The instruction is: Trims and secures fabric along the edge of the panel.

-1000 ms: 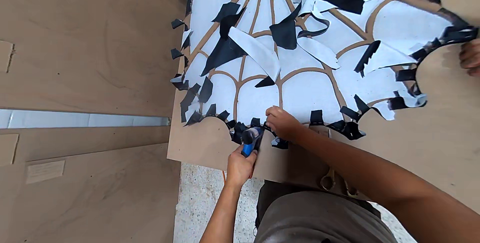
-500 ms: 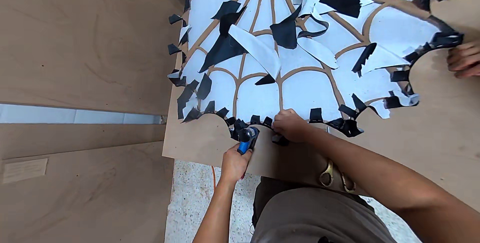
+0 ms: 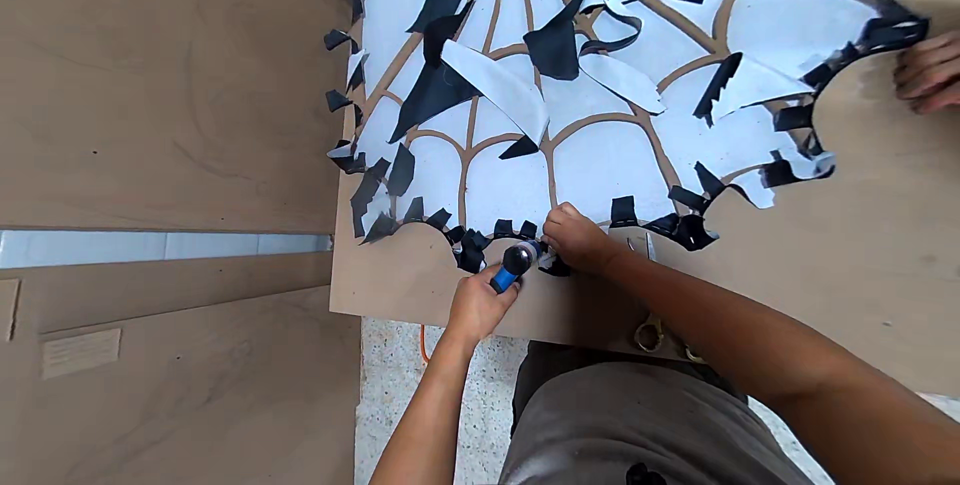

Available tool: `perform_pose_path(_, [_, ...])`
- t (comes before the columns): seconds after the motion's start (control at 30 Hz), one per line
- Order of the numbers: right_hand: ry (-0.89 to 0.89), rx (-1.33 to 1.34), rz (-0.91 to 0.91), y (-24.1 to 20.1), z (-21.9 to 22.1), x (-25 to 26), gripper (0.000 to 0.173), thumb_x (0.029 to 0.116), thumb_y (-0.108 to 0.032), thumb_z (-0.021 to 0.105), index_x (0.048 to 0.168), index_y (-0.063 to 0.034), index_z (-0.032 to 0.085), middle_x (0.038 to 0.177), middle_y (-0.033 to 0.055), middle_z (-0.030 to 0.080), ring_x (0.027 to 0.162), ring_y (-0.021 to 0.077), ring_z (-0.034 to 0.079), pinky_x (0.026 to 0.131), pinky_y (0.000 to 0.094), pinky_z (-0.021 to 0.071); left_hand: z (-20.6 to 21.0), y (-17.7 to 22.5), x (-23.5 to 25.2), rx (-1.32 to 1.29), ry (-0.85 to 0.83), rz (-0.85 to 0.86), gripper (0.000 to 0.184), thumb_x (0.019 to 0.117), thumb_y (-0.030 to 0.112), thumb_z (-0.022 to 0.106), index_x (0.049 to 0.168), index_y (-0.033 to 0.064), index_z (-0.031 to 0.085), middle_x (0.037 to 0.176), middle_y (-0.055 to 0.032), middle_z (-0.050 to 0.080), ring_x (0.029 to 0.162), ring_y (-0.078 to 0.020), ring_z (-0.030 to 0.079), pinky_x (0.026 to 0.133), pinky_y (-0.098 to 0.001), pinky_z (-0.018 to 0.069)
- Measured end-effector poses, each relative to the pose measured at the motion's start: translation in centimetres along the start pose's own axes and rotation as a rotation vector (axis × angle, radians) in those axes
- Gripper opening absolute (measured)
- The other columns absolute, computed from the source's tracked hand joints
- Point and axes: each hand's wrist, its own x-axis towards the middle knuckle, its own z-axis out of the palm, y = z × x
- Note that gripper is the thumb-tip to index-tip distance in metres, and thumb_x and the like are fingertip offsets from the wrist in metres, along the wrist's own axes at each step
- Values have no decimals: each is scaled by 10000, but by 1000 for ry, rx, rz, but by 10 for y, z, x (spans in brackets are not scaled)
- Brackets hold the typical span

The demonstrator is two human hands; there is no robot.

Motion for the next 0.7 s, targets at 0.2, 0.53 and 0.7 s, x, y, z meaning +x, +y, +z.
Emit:
perform_pose_path(0.2, [-17,-3,-9,5,0,1,229,1046,-195,543,904,-62,663,970,85,637,1102,282,589,1012,394,485,2,9,10,39,-65,-55,250,927,368,736,1073,165,749,819,-49,718,746,-191,695,733,-486,587])
perform_pose_path(0.53, [-114,-150,243,-58,6,-54,668,829,-604,754,1197,-54,661,1147,142,669,1083,338,639,942,528,520,1,-25,0,-170,86,-246,283,949,370,721,1087,122,735,766,-89,707,654,-232,690,666,-495,596])
perform_pose_path(0.7, [-220,-241,329,-63,3,-23,220,1017,-229,570,1042,-43,685,1032,150,683,1029,347,661,847,524,538,-1,-29,2,-138,76,-245,275,952,393,706,1027,131,737,736,-83,694,633,-228,679,638,-490,586])
